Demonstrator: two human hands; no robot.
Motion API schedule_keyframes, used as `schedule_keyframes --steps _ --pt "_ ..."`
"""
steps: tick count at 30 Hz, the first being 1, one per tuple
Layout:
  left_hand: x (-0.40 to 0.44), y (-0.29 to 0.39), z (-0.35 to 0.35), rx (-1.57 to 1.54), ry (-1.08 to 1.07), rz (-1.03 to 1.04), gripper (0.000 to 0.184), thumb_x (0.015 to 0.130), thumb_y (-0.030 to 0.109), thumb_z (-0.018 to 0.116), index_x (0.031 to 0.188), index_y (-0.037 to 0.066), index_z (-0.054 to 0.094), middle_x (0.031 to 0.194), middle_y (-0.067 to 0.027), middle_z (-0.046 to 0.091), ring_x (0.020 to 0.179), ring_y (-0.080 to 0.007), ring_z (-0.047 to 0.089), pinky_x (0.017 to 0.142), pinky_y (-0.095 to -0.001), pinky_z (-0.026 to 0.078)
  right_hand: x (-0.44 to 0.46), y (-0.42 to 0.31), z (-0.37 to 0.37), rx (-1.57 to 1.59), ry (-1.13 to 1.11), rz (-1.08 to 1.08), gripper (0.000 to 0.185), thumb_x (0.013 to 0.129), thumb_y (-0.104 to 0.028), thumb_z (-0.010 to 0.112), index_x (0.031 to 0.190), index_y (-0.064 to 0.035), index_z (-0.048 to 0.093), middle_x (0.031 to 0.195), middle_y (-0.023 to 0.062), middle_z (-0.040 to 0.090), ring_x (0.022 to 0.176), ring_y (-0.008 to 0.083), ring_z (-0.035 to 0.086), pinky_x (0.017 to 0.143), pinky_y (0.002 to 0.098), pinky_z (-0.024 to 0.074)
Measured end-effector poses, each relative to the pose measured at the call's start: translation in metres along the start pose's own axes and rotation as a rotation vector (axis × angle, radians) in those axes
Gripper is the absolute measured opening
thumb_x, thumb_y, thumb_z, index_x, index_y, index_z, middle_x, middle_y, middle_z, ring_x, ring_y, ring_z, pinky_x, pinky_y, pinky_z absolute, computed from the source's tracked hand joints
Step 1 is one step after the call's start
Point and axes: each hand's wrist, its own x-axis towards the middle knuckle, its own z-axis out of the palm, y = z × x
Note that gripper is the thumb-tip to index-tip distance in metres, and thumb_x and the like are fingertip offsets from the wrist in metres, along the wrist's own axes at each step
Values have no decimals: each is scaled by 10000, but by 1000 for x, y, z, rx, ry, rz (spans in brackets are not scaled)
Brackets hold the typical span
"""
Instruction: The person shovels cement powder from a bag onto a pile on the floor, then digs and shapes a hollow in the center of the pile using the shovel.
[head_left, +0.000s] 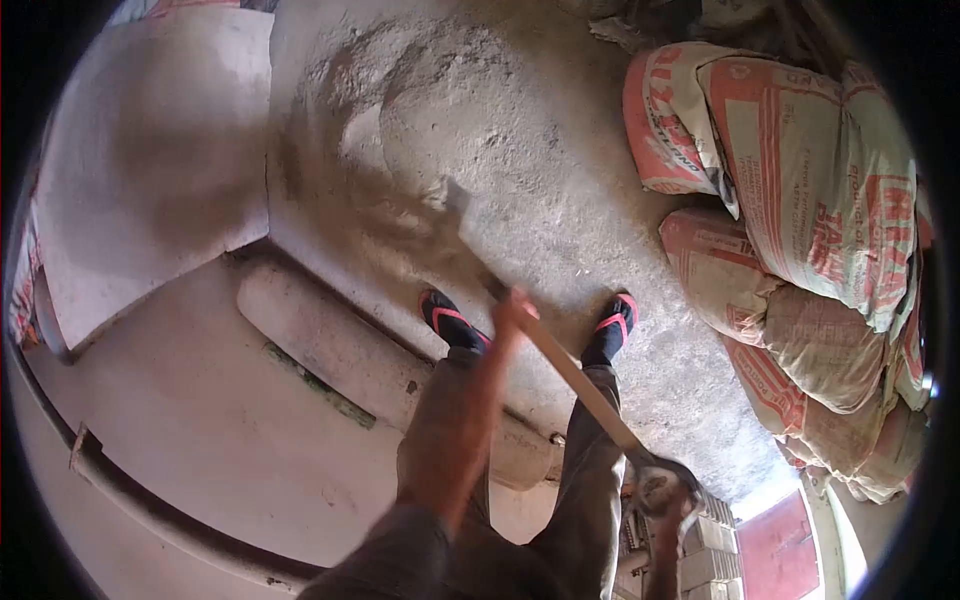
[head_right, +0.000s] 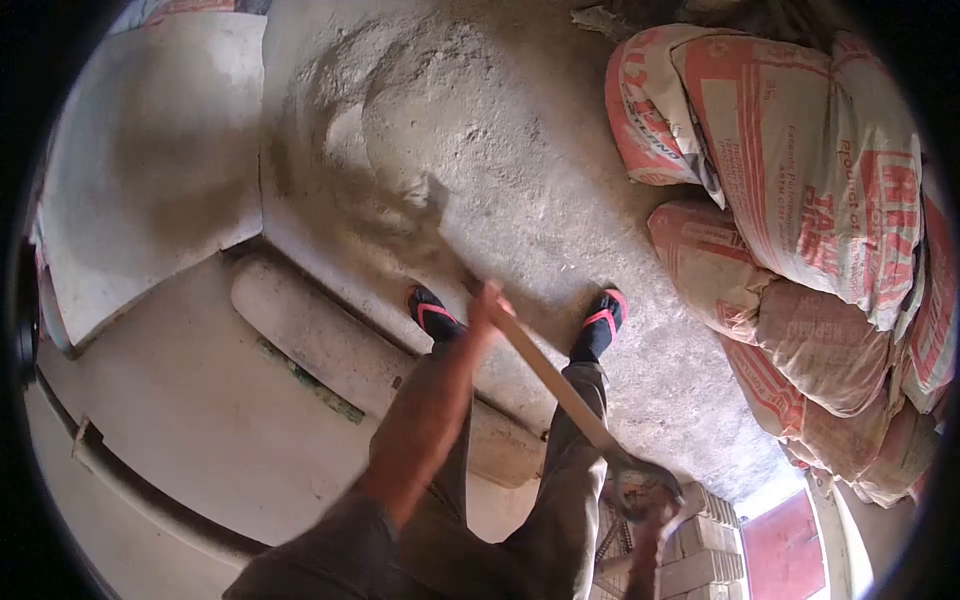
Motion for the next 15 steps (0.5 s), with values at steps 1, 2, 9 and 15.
schedule_keyframes --steps 1,2,9,15 --pt "10 60 9 341 -79 128 282 866 311 556 663 133 473 532 -15 435 446 -163 461 444 -305 415 -18 -29 70 63 -81 6 73 869 -148 535 863 -76 529 625 -18 481 508 87 458 439 260 404" --pt "16 105 28 365 174 88 245 866 267 547 682 125 469 540 -10 428 451 -149 431 455 -300 398 -36 -60 127 110 -162 2 84 854 -144 560 836 -79 510 612 -13 484 510 86 466 463 259 420" --pt "0 147 46 507 353 214 215 819 246 626 707 107 504 578 -16 473 508 -162 480 478 -296 423 -45 -96 177 193 -197 113 191 837 -179 595 723 -88 472 511 -2 433 411 95 423 393 264 387" --pt "-80 125 118 873 552 199 288 776 272 664 942 60 562 901 -88 604 813 -232 581 724 -455 475 -8 -112 120 83 -459 683 224 797 -180 640 648 -83 504 559 31 459 443 169 443 432 322 416"
